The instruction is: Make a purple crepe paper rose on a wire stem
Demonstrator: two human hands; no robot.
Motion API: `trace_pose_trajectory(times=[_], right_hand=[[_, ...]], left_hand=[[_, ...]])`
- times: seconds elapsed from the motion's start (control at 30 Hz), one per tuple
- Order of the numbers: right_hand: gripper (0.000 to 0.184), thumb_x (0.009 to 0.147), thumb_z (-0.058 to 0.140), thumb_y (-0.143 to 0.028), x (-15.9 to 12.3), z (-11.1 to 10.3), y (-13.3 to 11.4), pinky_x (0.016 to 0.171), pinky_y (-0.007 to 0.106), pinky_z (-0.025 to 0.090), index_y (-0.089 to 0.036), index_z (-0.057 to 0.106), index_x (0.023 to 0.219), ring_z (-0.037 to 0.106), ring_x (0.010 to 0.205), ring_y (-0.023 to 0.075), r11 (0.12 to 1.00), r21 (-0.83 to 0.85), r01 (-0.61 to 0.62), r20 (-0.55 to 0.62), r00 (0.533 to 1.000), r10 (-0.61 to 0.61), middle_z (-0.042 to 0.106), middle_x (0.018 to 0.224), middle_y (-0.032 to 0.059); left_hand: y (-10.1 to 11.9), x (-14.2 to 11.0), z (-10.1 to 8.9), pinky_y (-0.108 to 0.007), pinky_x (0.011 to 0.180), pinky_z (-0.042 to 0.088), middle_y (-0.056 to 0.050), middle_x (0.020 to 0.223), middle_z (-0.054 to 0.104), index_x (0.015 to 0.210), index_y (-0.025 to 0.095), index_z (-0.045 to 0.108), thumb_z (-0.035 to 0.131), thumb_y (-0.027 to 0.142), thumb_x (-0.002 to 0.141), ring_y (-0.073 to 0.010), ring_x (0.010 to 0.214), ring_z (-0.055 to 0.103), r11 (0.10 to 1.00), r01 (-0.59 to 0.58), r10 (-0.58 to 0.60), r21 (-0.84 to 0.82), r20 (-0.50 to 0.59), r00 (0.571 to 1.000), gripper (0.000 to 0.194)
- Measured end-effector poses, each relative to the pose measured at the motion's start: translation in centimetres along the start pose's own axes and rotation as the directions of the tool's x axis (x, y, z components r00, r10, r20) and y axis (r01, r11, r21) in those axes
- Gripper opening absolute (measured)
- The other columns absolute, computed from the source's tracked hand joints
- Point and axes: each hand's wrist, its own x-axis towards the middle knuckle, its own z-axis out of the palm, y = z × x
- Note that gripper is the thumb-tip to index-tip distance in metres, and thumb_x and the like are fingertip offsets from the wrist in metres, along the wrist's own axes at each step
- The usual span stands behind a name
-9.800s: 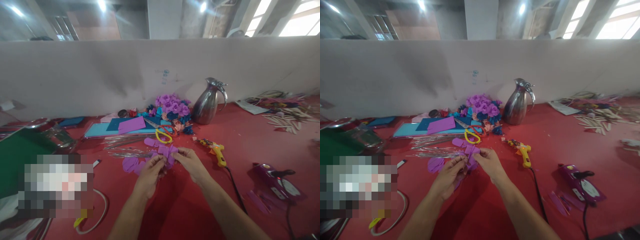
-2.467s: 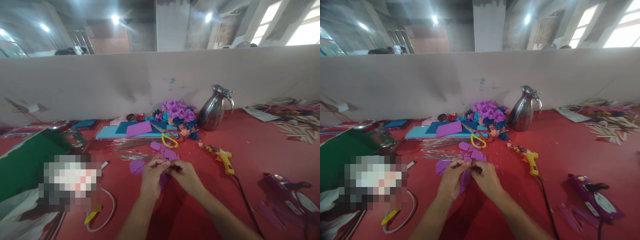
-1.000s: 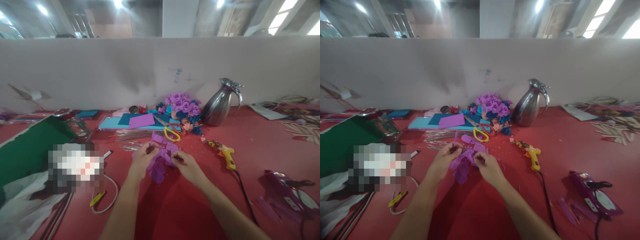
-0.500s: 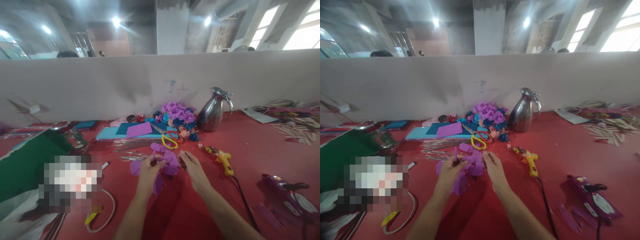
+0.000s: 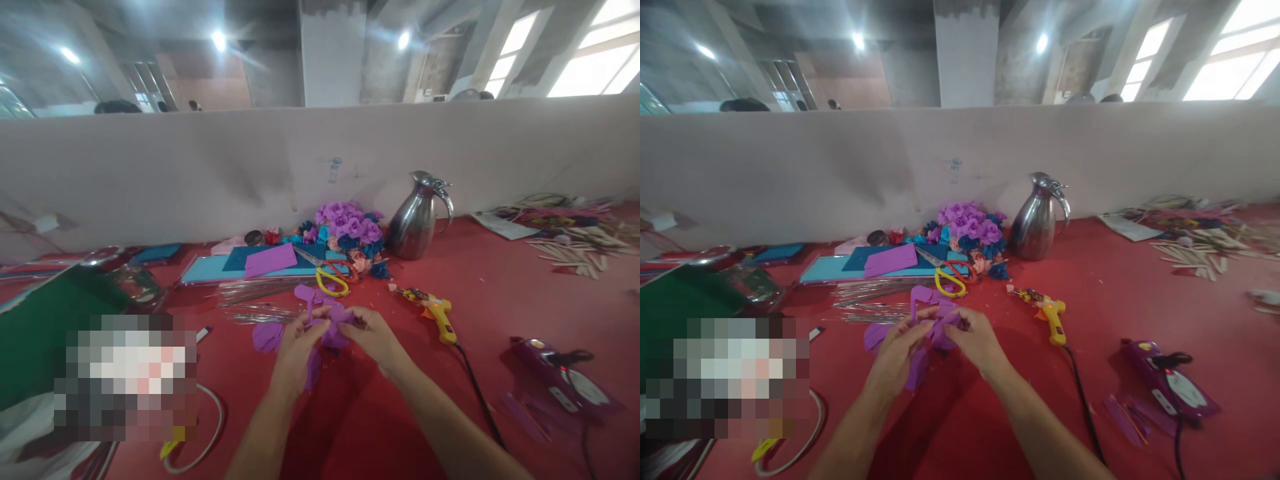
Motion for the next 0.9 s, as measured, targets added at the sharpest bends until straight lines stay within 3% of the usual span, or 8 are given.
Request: trace_pose_trajectory(times=[0.1,0.23,0.37,0.47,0.6,0.7,0.77,0.9], right_hand=[[0.009,0.062,0.063,-0.021,0.0,-0.1,0.0,0.061,0.025,0.042,-0.019,0.059,0.069,0.053,0.061,0.0126,0.997,-0.068,0.033,0.053,0.998,-0.030,0.060,0.065,-0.0034],[0.020,0.061,0.066,-0.021,0.0,-0.2,0.1,0.062,0.025,0.042,-0.020,0.055,0.077,0.053,0.064,0.0122,0.999,-0.011,0.037,0.002,0.999,-0.037,0.059,0.070,-0.0039],[0.027,0.060,0.064,-0.017,0.1,-0.4,0.4,0.059,0.024,0.040,-0.020,0.053,0.085,0.052,0.059,0.0105,1.000,0.002,0.014,0.040,0.999,-0.015,0.059,0.068,-0.0054],[0.036,0.059,0.062,-0.014,0.0,-0.3,0.3,0.053,0.021,0.036,-0.020,0.051,0.093,0.049,0.052,0.0090,0.994,-0.106,0.008,0.115,0.993,0.004,0.055,0.060,-0.0088],[0.033,0.065,0.060,-0.015,-0.3,-0.8,-0.9,0.053,0.022,0.039,-0.021,0.049,0.096,0.053,0.054,0.0104,0.958,-0.282,0.056,0.100,0.995,-0.029,0.056,0.061,-0.0080],[0.029,0.071,0.057,-0.020,-1.0,-4.1,-1.8,0.066,0.027,0.046,-0.021,0.052,0.100,0.061,0.069,0.0143,0.874,-0.458,0.161,0.028,0.986,-0.167,0.064,0.076,-0.0010],[0.026,0.073,0.059,-0.027,-1.7,-7.8,-1.7,0.071,0.031,0.047,-0.021,0.054,0.098,0.062,0.075,0.0170,0.787,-0.603,0.133,-0.115,0.961,-0.250,0.065,0.082,0.0027],[0.023,0.064,0.064,-0.027,-2.8,-15.4,-0.3,0.075,0.035,0.043,-0.019,0.057,0.085,0.060,0.089,0.0257,0.549,-0.794,-0.261,-0.492,0.806,-0.328,0.065,0.088,0.0101]], left_hand=[[-0.2,0.2,-0.1,-0.029,0.070,0.049,-0.006,0.074,0.069,0.090,0.014,0.071,0.078,0.029,0.059,-0.0188,0.074,0.063,0.999,0.050,-0.050,0.023,0.038,0.998,0.034],[-0.7,0.5,-0.2,-0.025,0.063,0.047,-0.002,0.066,0.065,0.074,0.015,0.068,0.079,0.028,0.057,-0.0136,0.063,0.060,1.000,0.023,-0.023,-0.015,0.014,1.000,0.024],[-0.4,0.4,-0.1,-0.025,0.064,0.046,-0.003,0.074,0.067,0.082,0.015,0.067,0.079,0.029,0.057,-0.0135,0.064,0.060,0.999,0.033,-0.033,0.001,0.011,0.999,0.030],[-0.1,0.3,0.0,-0.025,0.062,0.045,-0.003,0.072,0.066,0.077,0.015,0.067,0.079,0.028,0.057,-0.0139,0.064,0.059,0.994,0.039,-0.045,0.106,0.051,0.998,0.027],[0.1,0.3,-0.2,-0.021,0.054,0.039,0.001,0.062,0.059,0.065,0.016,0.063,0.077,0.028,0.057,-0.0103,0.057,0.053,0.991,0.019,-0.024,0.135,0.035,0.999,0.020],[0.2,0.2,-0.2,-0.020,0.049,0.035,0.003,0.062,0.058,0.069,0.017,0.061,0.077,0.027,0.055,-0.0077,0.051,0.049,0.996,0.082,-0.083,0.036,0.033,0.996,0.023],[0.1,0.2,-0.1,-0.019,0.044,0.028,0.005,0.058,0.055,0.070,0.018,0.059,0.076,0.026,0.054,-0.0054,0.044,0.041,0.993,0.117,-0.118,0.029,0.017,0.993,0.025],[-0.2,-0.1,0.6,-0.020,0.042,0.020,0.007,0.051,0.053,0.070,0.019,0.057,0.075,0.025,0.054,-0.0042,0.038,0.033,0.978,0.157,-0.162,0.135,0.024,0.986,0.025]])
